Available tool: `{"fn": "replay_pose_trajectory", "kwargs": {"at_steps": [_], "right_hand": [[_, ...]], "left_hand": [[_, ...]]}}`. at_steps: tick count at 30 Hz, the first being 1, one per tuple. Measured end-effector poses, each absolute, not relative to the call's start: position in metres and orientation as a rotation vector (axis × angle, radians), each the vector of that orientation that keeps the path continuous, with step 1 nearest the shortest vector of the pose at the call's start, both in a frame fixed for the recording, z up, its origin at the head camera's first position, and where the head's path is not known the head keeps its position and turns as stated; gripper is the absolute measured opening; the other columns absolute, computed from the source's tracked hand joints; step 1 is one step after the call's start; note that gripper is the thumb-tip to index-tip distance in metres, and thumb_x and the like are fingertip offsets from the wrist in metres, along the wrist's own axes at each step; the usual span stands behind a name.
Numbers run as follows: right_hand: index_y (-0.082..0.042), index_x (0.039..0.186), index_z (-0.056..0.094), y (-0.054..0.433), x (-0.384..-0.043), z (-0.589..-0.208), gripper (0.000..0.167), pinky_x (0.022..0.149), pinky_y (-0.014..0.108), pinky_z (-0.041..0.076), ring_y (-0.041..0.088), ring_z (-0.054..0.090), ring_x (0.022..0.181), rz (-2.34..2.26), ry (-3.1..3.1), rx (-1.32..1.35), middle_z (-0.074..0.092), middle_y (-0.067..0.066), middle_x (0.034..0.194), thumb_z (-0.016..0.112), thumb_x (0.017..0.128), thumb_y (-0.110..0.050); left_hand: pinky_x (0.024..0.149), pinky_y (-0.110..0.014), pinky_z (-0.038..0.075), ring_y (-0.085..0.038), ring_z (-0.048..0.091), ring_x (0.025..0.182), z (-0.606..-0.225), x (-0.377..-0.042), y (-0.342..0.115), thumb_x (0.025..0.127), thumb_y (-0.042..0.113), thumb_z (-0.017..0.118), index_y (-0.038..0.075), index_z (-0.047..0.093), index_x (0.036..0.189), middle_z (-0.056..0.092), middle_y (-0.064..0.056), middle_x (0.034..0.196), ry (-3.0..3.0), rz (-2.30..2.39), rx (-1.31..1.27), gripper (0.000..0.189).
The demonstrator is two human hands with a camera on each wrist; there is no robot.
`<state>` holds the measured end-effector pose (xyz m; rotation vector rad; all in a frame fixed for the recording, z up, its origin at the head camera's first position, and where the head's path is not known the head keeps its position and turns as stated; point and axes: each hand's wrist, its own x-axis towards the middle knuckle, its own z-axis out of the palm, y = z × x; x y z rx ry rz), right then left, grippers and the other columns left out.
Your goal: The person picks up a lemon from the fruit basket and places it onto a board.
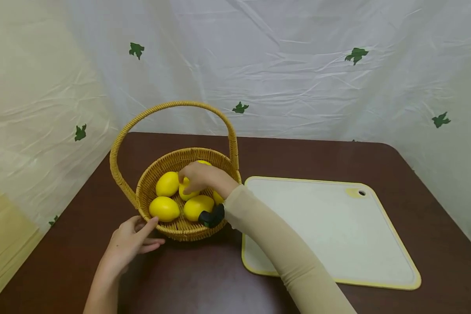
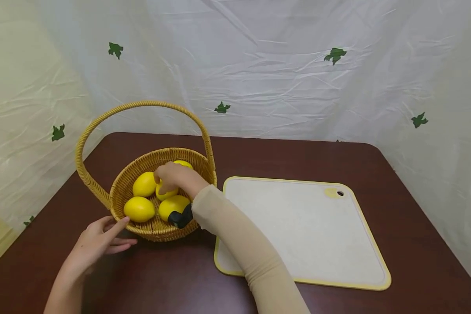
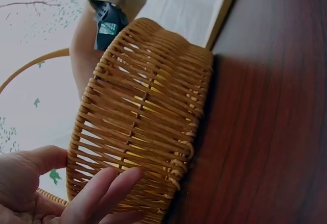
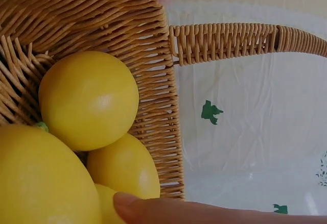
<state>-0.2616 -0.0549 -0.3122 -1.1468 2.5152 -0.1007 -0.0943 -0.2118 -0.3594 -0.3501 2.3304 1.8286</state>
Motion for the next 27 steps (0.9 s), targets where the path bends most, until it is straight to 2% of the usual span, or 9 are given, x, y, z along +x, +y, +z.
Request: {"fn": "replay_pose_trajectory", "kwargs": {"at_steps": [4,12,16,23,27], "right_hand": [[-0.02,0.125,0.056,-0.057,-0.262,-0.312,0.04,0.089,0.028,0.042,0.017,0.04,0.118,-0.071,2.479,-1.104,0.045,0.003,0.132,0.063,0.087,-0.026],[-0.026,0.128,0.054,-0.063,-0.267,-0.315,0.042,0.086,0.026,0.041,0.016,0.04,0.117,-0.008,2.425,-1.06,0.042,0.003,0.136,0.062,0.087,-0.023],[-0.025,0.127,0.054,-0.059,-0.272,-0.316,0.041,0.085,0.026,0.042,0.016,0.04,0.117,-0.006,2.434,-1.043,0.042,0.004,0.136,0.063,0.087,-0.024],[-0.023,0.12,0.058,-0.053,-0.278,-0.318,0.035,0.073,0.024,0.043,0.016,0.045,0.098,-0.064,2.442,-1.055,0.049,0.002,0.124,0.065,0.086,-0.021],[-0.023,0.121,0.058,-0.051,-0.277,-0.318,0.036,0.073,0.024,0.041,0.015,0.043,0.099,-0.047,2.431,-1.084,0.049,0.002,0.125,0.065,0.086,-0.019]], "left_hand": [[0.07,-0.034,0.056,-0.03,0.066,0.085,-0.36,-0.097,-0.211,0.094,0.035,0.051,-0.01,0.026,0.136,0.043,-0.033,0.126,2.292,1.879,-0.32,0.067],[0.079,-0.039,0.053,-0.036,0.062,0.092,-0.367,-0.104,-0.204,0.094,0.021,0.053,0.004,0.016,0.145,0.043,-0.031,0.127,2.187,2.102,-0.22,0.065],[0.077,-0.038,0.054,-0.035,0.063,0.091,-0.363,-0.113,-0.201,0.095,0.017,0.052,0.001,0.017,0.143,0.044,-0.032,0.127,2.229,2.043,-0.199,0.062],[0.071,-0.038,0.056,-0.033,0.064,0.086,-0.35,-0.127,-0.205,0.095,0.02,0.052,-0.009,0.023,0.133,0.05,-0.031,0.115,2.337,1.803,-0.194,0.057],[0.069,-0.036,0.057,-0.031,0.065,0.086,-0.35,-0.125,-0.199,0.095,0.021,0.051,-0.008,0.023,0.133,0.048,-0.029,0.114,2.372,1.788,-0.243,0.056]]}}
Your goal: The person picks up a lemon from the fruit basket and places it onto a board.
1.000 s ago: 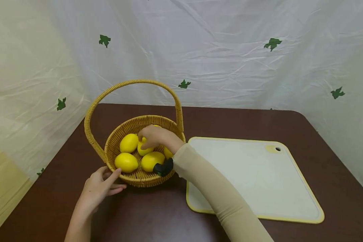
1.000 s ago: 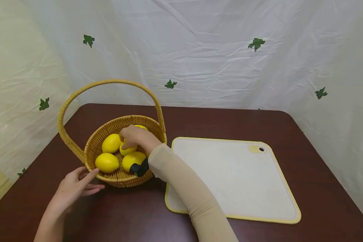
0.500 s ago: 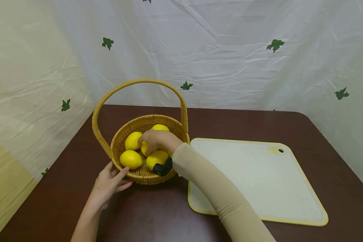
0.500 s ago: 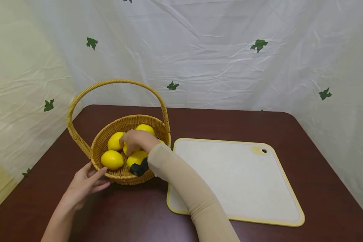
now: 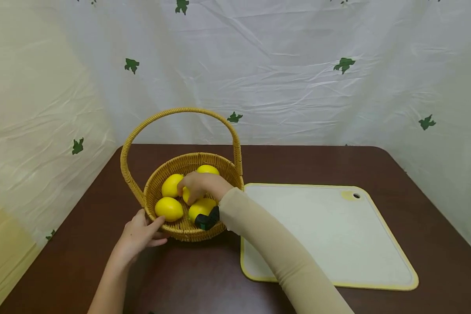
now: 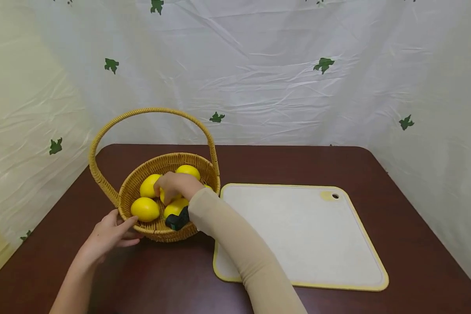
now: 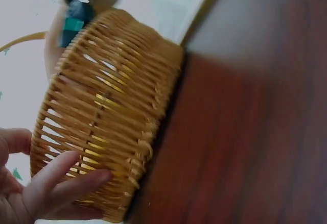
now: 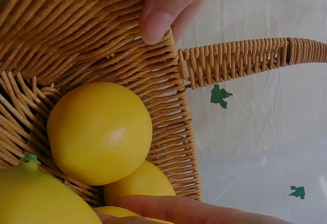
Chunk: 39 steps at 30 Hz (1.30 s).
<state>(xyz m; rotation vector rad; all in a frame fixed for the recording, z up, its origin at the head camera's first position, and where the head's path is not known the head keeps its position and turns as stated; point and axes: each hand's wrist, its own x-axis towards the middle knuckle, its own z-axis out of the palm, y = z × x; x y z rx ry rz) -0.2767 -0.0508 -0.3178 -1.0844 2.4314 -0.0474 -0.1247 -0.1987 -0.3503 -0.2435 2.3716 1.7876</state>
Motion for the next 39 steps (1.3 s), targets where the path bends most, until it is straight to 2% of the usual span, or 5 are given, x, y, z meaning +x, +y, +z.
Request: {"fn": "replay_pose_trajectory", "kwargs": {"at_steps": [5,14,21,32,39], "right_hand": [[-0.026,0.124,0.057,-0.048,-0.272,-0.318,0.041,0.075,0.025,0.042,0.014,0.041,0.103,0.054,2.452,-1.056,0.045,0.002,0.13,0.065,0.085,-0.015],[-0.025,0.12,0.059,-0.045,-0.267,-0.315,0.04,0.073,0.025,0.043,0.015,0.042,0.098,0.102,2.447,-1.082,0.046,0.001,0.124,0.066,0.083,-0.011],[-0.024,0.124,0.056,-0.043,-0.263,-0.295,0.045,0.074,0.023,0.044,0.015,0.045,0.096,0.108,2.488,-1.124,0.039,0.005,0.131,0.066,0.083,-0.008],[-0.017,0.127,0.055,-0.029,-0.258,-0.281,0.047,0.084,0.025,0.045,0.015,0.045,0.102,0.004,2.535,-1.237,0.043,0.005,0.124,0.069,0.082,-0.017],[-0.016,0.124,0.057,-0.017,-0.255,-0.281,0.043,0.082,0.024,0.046,0.016,0.048,0.095,-0.029,2.561,-1.32,0.047,0.007,0.117,0.069,0.083,-0.016]], "left_hand": [[0.066,-0.035,0.057,-0.032,0.066,0.084,-0.357,-0.121,-0.191,0.094,0.022,0.052,-0.007,0.023,0.136,0.048,-0.033,0.119,2.45,1.803,-0.27,0.059],[0.063,-0.031,0.057,-0.029,0.067,0.083,-0.36,-0.114,-0.188,0.092,0.031,0.055,-0.005,0.017,0.14,0.041,-0.034,0.129,2.502,1.778,-0.361,0.07],[0.065,-0.034,0.057,-0.031,0.066,0.086,-0.36,-0.115,-0.192,0.092,0.032,0.056,-0.005,0.018,0.14,0.044,-0.035,0.125,2.467,1.809,-0.338,0.071],[0.068,-0.035,0.057,-0.028,0.067,0.081,-0.361,-0.121,-0.198,0.091,0.026,0.056,-0.005,0.014,0.138,0.044,-0.036,0.124,2.434,1.819,-0.363,0.07],[0.067,-0.033,0.057,-0.027,0.068,0.074,-0.364,-0.122,-0.2,0.094,0.024,0.051,-0.002,0.008,0.137,0.037,-0.034,0.129,2.264,1.943,-0.313,0.065]]}}
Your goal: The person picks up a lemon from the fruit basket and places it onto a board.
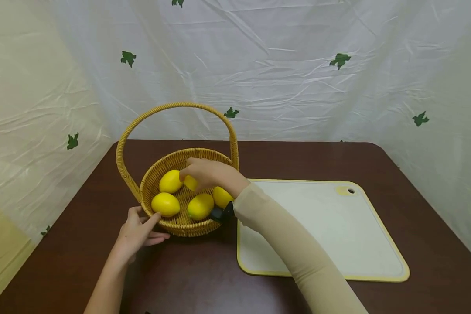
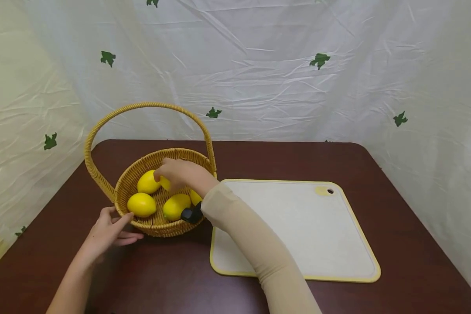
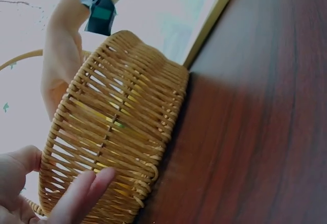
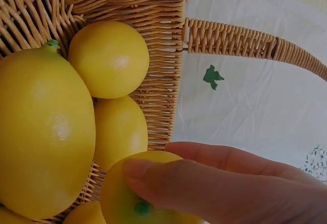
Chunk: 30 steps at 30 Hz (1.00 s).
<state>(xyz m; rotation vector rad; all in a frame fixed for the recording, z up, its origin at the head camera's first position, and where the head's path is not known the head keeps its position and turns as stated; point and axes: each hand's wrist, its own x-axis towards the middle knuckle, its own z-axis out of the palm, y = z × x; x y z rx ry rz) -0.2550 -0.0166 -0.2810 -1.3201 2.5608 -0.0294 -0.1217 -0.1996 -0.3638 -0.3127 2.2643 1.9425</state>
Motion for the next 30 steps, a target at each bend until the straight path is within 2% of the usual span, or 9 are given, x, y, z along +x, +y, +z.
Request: {"fn": "replay_pose_trajectory", "kwargs": {"at_steps": [4,9,15,23,30], "right_hand": [[-0.017,0.122,0.059,-0.007,-0.25,-0.282,0.041,0.081,0.024,0.045,0.016,0.049,0.093,-0.06,2.587,-1.363,0.048,0.006,0.116,0.069,0.083,-0.014],[-0.02,0.122,0.058,0.006,-0.243,-0.278,0.041,0.077,0.022,0.046,0.015,0.049,0.093,-0.117,2.62,-1.353,0.046,0.006,0.117,0.069,0.082,-0.013],[-0.02,0.122,0.058,0.018,-0.237,-0.271,0.042,0.078,0.022,0.046,0.016,0.048,0.097,-0.127,2.686,-1.399,0.046,0.007,0.12,0.068,0.082,-0.014],[-0.016,0.118,0.06,0.036,-0.224,-0.263,0.039,0.089,0.028,0.044,0.021,0.045,0.109,-0.213,2.76,-1.524,0.046,0.009,0.125,0.072,0.08,-0.018],[-0.015,0.118,0.06,0.064,-0.212,-0.26,0.041,0.09,0.034,0.046,0.026,0.049,0.107,-0.373,2.812,-1.488,0.042,0.015,0.13,0.072,0.08,-0.015]], "left_hand": [[0.072,-0.036,0.056,-0.031,0.067,0.079,-0.369,-0.121,-0.198,0.098,0.021,0.043,-0.001,-0.002,0.137,0.033,-0.033,0.128,2.083,2.074,-0.232,0.063],[0.077,-0.037,0.054,-0.033,0.065,0.084,-0.371,-0.122,-0.197,0.1,0.017,0.037,0.0,-0.001,0.142,0.032,-0.035,0.129,1.975,2.156,-0.157,0.059],[0.077,-0.028,0.053,-0.028,0.066,0.082,-0.371,-0.12,-0.191,0.1,0.017,0.037,0.003,-0.005,0.145,0.034,-0.034,0.131,1.921,2.236,-0.248,0.062],[0.08,-0.03,0.052,-0.032,0.065,0.087,-0.372,-0.118,-0.185,0.1,0.017,0.036,0.001,-0.002,0.144,0.034,-0.032,0.128,1.981,2.219,-0.202,0.06],[0.081,-0.03,0.052,-0.031,0.064,0.089,-0.372,-0.116,-0.19,0.1,0.024,0.038,0.0,0.0,0.142,0.034,-0.032,0.129,2.03,2.157,-0.143,0.062]]}}
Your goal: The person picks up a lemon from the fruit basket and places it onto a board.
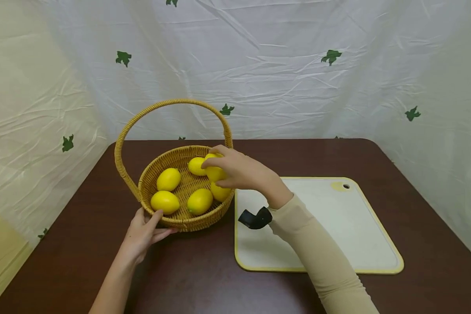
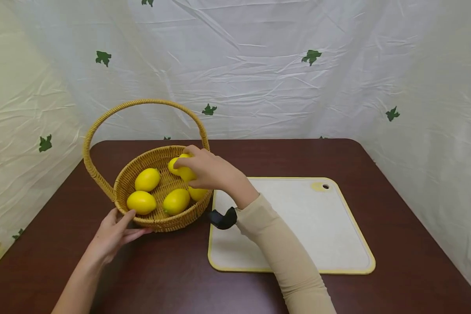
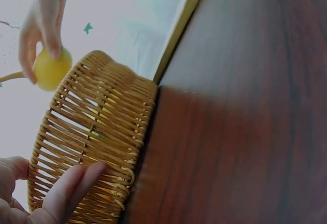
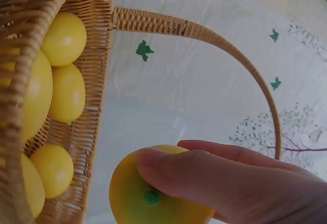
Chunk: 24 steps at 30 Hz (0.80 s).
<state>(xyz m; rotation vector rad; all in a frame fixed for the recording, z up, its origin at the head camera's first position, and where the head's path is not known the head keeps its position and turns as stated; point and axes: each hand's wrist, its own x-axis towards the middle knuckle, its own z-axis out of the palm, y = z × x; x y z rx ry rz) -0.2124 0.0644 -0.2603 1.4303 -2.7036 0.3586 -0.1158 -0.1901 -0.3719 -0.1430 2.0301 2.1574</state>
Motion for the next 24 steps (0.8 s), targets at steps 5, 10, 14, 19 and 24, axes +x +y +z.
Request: {"fn": "replay_pose_trajectory", "kwargs": {"at_steps": [5,10,14,19,24], "right_hand": [[-0.015,0.116,0.06,0.095,-0.207,-0.263,0.041,0.091,0.037,0.045,0.028,0.048,0.109,0.43,-2.659,1.375,0.042,0.016,0.129,0.074,0.077,-0.012],[-0.015,0.117,0.06,0.122,-0.203,-0.275,0.044,0.092,0.039,0.046,0.029,0.046,0.112,0.435,-2.629,1.291,0.042,0.017,0.131,0.074,0.077,-0.011],[-0.014,0.115,0.06,0.148,-0.197,-0.286,0.043,0.087,0.039,0.049,0.03,0.048,0.108,0.45,-2.607,1.2,0.043,0.018,0.129,0.074,0.075,-0.01],[-0.012,0.114,0.06,0.184,-0.186,-0.305,0.044,0.08,0.039,0.052,0.03,0.051,0.101,0.465,-2.657,1.103,0.044,0.019,0.125,0.075,0.073,-0.009],[-0.01,0.112,0.059,0.215,-0.176,-0.322,0.044,0.079,0.038,0.053,0.03,0.053,0.098,0.467,-2.728,1.001,0.045,0.019,0.122,0.076,0.072,-0.007]], "left_hand": [[0.08,-0.03,0.053,-0.028,0.065,0.087,-0.369,-0.117,-0.19,0.096,0.033,0.047,-0.002,0.005,0.143,0.037,-0.03,0.13,2.158,2.081,-0.172,0.072],[0.075,-0.03,0.054,-0.026,0.066,0.086,-0.366,-0.118,-0.191,0.093,0.037,0.051,-0.004,0.016,0.142,0.041,-0.029,0.131,2.345,1.968,-0.213,0.072],[0.075,-0.03,0.055,-0.027,0.065,0.089,-0.366,-0.118,-0.19,0.092,0.04,0.052,-0.004,0.017,0.142,0.041,-0.03,0.132,2.433,1.886,-0.222,0.076],[0.075,-0.029,0.055,-0.029,0.063,0.095,-0.367,-0.115,-0.193,0.089,0.045,0.055,-0.004,0.016,0.143,0.044,-0.031,0.128,2.511,1.779,-0.282,0.083],[0.076,-0.028,0.055,-0.028,0.063,0.097,-0.368,-0.111,-0.198,0.086,0.049,0.056,-0.004,0.011,0.144,0.043,-0.032,0.129,2.506,1.755,-0.307,0.09]]}}
